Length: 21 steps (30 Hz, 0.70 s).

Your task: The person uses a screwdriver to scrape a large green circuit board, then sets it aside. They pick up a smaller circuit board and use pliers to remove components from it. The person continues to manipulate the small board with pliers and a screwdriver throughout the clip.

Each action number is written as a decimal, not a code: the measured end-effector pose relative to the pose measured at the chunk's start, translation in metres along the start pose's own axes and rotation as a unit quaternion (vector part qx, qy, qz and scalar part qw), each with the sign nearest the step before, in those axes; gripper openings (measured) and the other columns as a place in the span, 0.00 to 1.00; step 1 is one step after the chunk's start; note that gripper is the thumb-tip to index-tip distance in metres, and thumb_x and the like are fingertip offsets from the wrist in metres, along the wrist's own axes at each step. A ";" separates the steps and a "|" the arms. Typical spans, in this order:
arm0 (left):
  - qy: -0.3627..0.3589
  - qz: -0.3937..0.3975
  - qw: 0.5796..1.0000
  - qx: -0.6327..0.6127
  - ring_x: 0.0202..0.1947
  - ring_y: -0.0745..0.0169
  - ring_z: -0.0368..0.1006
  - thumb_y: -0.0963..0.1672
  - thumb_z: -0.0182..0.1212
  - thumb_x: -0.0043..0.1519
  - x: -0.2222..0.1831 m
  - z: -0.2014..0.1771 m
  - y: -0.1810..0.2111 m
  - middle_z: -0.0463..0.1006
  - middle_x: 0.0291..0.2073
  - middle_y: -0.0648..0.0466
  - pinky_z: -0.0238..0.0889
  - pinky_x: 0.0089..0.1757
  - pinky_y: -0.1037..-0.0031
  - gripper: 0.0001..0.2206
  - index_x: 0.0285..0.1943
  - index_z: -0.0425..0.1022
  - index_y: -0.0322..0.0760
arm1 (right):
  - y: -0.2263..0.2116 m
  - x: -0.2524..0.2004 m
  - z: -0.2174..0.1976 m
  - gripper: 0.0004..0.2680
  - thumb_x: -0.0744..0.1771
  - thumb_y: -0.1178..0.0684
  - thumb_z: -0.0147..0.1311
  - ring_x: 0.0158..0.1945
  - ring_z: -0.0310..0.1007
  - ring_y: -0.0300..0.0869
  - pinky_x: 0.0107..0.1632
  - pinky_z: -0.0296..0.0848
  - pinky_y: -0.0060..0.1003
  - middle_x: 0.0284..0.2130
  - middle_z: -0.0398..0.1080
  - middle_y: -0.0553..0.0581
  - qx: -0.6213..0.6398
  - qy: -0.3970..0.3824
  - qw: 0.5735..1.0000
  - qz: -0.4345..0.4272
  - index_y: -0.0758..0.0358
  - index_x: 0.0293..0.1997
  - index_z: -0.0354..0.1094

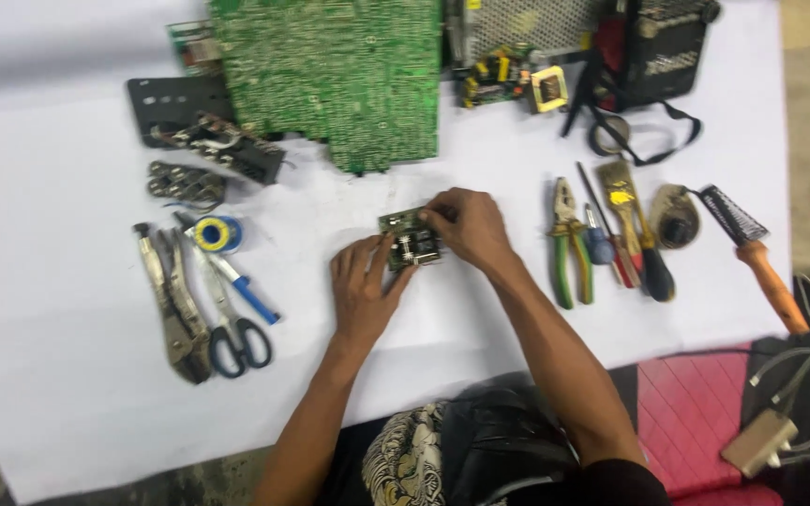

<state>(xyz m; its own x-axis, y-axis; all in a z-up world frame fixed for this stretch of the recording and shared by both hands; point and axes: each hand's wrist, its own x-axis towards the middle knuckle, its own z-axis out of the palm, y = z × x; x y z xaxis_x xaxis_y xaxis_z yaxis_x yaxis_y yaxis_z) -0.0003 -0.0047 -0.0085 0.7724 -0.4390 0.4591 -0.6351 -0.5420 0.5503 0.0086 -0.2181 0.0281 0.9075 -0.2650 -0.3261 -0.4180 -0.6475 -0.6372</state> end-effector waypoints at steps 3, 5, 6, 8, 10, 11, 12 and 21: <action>-0.005 0.002 1.000 0.005 0.50 0.47 0.73 0.50 0.76 0.57 0.004 -0.002 0.004 0.76 0.46 0.46 0.62 0.51 0.56 0.24 0.56 0.79 0.31 | 0.005 0.000 0.006 0.06 0.64 0.49 0.62 0.40 0.80 0.60 0.45 0.78 0.55 0.33 0.79 0.60 0.011 0.020 1.000 -0.012 0.55 0.40 0.80; -0.004 0.004 1.000 0.003 0.51 0.48 0.73 0.50 0.76 0.57 0.003 0.000 0.004 0.76 0.47 0.46 0.62 0.52 0.58 0.24 0.57 0.79 0.32 | 0.001 -0.007 0.001 0.06 0.65 0.50 0.62 0.40 0.80 0.60 0.45 0.78 0.54 0.33 0.79 0.61 0.015 0.029 0.999 -0.022 0.56 0.41 0.80; -0.003 0.002 1.000 0.010 0.51 0.50 0.73 0.50 0.76 0.57 0.002 0.000 0.004 0.75 0.47 0.47 0.61 0.52 0.59 0.24 0.58 0.79 0.32 | -0.002 -0.010 -0.001 0.06 0.65 0.51 0.62 0.40 0.80 0.59 0.45 0.78 0.53 0.33 0.79 0.62 0.023 0.032 0.999 -0.038 0.57 0.42 0.80; -0.005 -0.001 1.000 0.008 0.51 0.50 0.73 0.50 0.76 0.57 0.003 -0.001 0.005 0.75 0.47 0.47 0.61 0.52 0.59 0.24 0.58 0.79 0.32 | -0.003 -0.023 -0.006 0.07 0.66 0.51 0.62 0.40 0.80 0.59 0.44 0.79 0.52 0.33 0.79 0.63 0.040 0.049 0.997 -0.045 0.58 0.44 0.79; -0.006 -0.007 1.000 0.009 0.51 0.50 0.73 0.50 0.76 0.57 0.004 -0.002 0.005 0.75 0.47 0.47 0.62 0.52 0.59 0.24 0.58 0.79 0.33 | 0.002 -0.039 -0.014 0.08 0.66 0.50 0.62 0.40 0.80 0.58 0.44 0.79 0.51 0.33 0.78 0.64 0.056 0.062 0.995 -0.053 0.60 0.45 0.79; -0.007 -0.011 1.000 0.008 0.51 0.50 0.73 0.50 0.76 0.57 0.003 -0.001 0.005 0.75 0.47 0.47 0.62 0.52 0.59 0.24 0.58 0.79 0.33 | 0.009 -0.049 -0.021 0.08 0.67 0.51 0.63 0.40 0.81 0.56 0.43 0.80 0.48 0.34 0.78 0.63 0.079 0.105 0.990 -0.059 0.60 0.47 0.78; -0.008 -0.015 1.000 0.007 0.51 0.50 0.73 0.50 0.76 0.57 0.003 -0.001 0.005 0.76 0.47 0.48 0.62 0.52 0.58 0.24 0.58 0.79 0.34 | 0.016 -0.060 -0.028 0.08 0.67 0.52 0.63 0.40 0.81 0.54 0.43 0.81 0.46 0.35 0.78 0.62 0.101 0.148 0.982 -0.064 0.60 0.48 0.78; -0.016 -0.021 1.000 0.015 0.51 0.52 0.72 0.50 0.77 0.56 0.001 0.001 0.002 0.75 0.48 0.49 0.61 0.52 0.59 0.25 0.59 0.78 0.38 | 0.073 -0.133 -0.109 0.07 0.68 0.58 0.63 0.39 0.80 0.52 0.39 0.80 0.44 0.40 0.76 0.59 -0.263 0.230 0.930 0.116 0.59 0.51 0.79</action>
<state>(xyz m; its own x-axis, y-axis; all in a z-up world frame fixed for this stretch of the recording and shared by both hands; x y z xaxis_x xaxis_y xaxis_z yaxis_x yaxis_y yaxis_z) -0.0005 -0.0070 -0.0082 0.7981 -0.4388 0.4128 -0.6025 -0.5815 0.5467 -0.1380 -0.3077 0.1012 0.7681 -0.6403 -0.0029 -0.6361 -0.7625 -0.1182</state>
